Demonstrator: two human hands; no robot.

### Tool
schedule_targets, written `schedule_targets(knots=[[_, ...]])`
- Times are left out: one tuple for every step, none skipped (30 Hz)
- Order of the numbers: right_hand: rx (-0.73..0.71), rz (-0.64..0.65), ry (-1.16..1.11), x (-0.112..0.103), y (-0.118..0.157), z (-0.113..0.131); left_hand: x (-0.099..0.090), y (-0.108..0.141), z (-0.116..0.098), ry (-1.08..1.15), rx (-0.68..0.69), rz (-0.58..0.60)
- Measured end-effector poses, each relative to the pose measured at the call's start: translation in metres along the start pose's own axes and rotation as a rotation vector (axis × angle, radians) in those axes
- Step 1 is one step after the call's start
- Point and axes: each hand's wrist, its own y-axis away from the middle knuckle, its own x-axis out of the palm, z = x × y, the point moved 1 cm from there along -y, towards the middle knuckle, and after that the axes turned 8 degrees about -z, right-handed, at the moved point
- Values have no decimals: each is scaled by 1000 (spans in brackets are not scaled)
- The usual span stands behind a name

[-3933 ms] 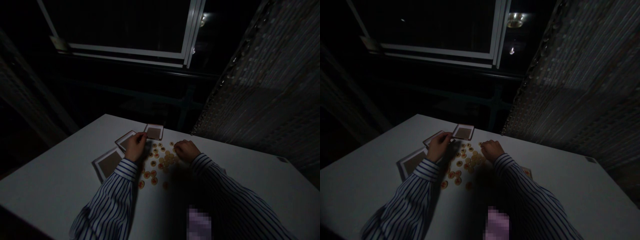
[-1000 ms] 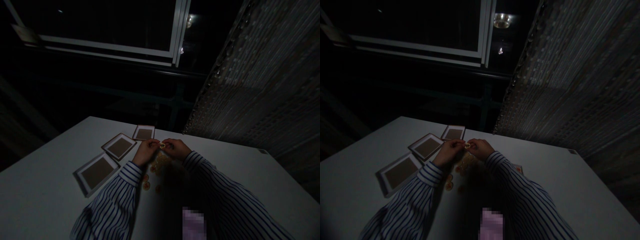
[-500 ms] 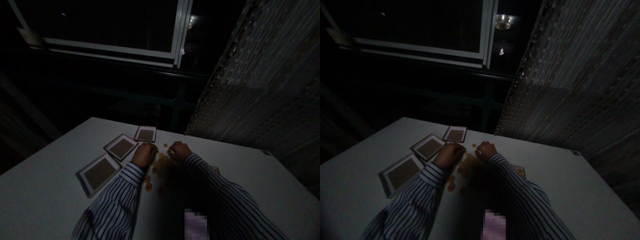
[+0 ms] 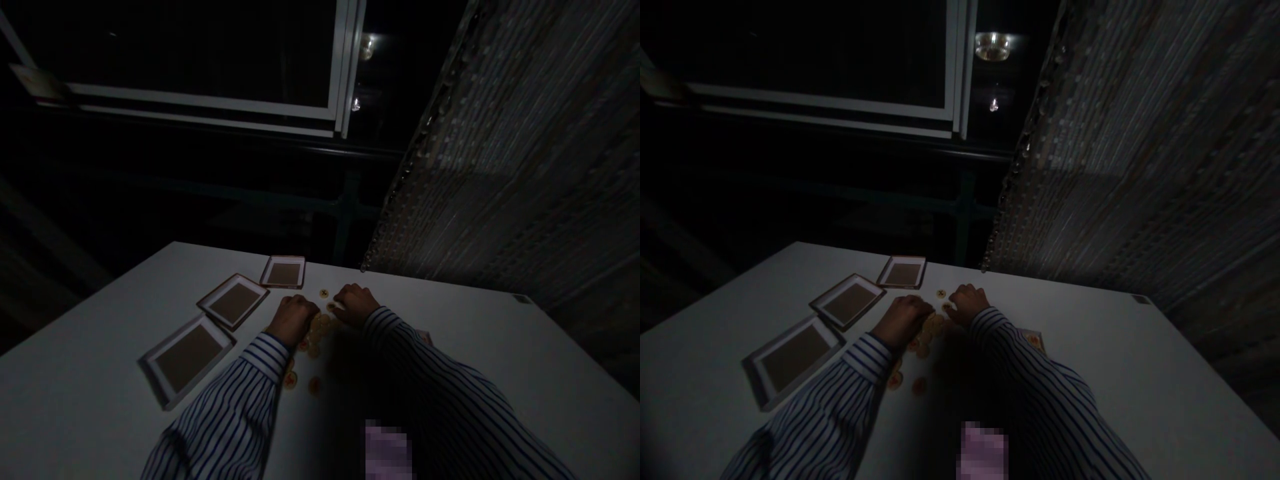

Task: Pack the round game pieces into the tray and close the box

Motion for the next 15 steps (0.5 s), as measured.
schedule_targets(knots=[[0,0,0,-2,1,-1,1,0,0,-14,14,-7],[-3,-3,-1,-3,2,-2,1,-1,0,-31,29,-18],[-5,-9,-3,-5,3,-2,2,-2,0,-50,45,-26],[-6,-16,-6,-6,3,-3,2,-3,0,-69,60,-24],[-5,-23,-10,-7,4,-4,2,-4,0,-88,75,-22],[-5,-31,-15,-8,5,-5,2,-5,0,-106,90,-18],[-5,-40,-20,-9,6,-6,2,-6,0,-123,102,-13],[-5,-47,-25,-9,7,-7,2,-7,0,-137,109,-10],[-5,-57,-30,-10,7,-8,2,-9,0,-147,113,-7],[-6,-65,-34,-10,8,-9,1,-10,0,-153,116,-4],[-7,-74,-38,-10,9,-10,1,-11,0,-156,117,-2],[-7,-81,-42,-11,10,-10,1,-13,-1,-160,119,3],[-5,-85,-47,-11,11,-11,0,-14,-1,-166,119,10],[-4,-87,-53,-12,12,-11,0,-15,-2,-176,119,18],[-1,-89,-61,-13,13,-12,0,-16,-3,-188,120,25]])
